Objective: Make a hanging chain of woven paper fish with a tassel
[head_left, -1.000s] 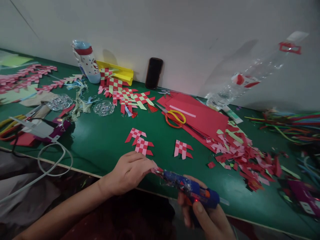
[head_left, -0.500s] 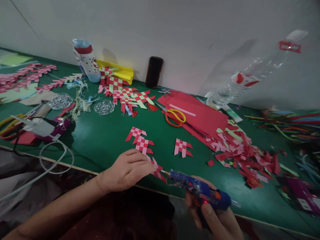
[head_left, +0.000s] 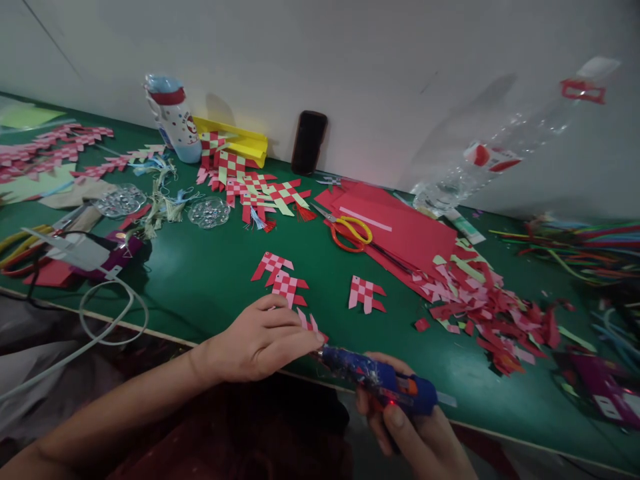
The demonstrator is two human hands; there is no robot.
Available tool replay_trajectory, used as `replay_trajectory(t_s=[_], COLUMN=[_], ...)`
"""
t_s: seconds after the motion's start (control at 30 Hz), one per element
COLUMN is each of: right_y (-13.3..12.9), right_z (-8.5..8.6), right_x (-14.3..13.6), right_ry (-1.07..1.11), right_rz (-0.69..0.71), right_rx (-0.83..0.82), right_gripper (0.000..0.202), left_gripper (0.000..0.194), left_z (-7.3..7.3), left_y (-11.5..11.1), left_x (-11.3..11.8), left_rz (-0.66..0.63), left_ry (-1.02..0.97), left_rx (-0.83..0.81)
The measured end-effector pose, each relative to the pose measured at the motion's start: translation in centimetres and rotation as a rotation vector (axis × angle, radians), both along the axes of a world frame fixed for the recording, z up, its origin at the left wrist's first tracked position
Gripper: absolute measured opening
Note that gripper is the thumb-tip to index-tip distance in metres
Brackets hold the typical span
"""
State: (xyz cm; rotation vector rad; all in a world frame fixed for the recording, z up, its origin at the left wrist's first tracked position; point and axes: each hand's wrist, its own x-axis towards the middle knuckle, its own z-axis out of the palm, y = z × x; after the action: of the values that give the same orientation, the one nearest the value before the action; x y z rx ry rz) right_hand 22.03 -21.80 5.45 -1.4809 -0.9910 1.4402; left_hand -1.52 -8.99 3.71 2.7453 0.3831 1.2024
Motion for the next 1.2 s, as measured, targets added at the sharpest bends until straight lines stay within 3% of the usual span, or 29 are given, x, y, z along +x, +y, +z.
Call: replay_trajectory(t_s=[0.8,1.2], right_y=[-0.01,0.07], right_z=[-0.90,-0.83], right_x=[0.50,0.59], right_ry=[-0.052,-0.071], right_rz=[-0.002,0.029], right_rx=[-0.044,-0.028], right_gripper=[0.058,0.051], left_gripper=[0.027,0.026], left_z=[0.10,0.04], left_y=[-0.07,0.04], left_x=[0.29,0.36], left_rz=[-0.034,-0.027], left_ry=[0.061,0.080], left_rx=[-0.006,-0.009])
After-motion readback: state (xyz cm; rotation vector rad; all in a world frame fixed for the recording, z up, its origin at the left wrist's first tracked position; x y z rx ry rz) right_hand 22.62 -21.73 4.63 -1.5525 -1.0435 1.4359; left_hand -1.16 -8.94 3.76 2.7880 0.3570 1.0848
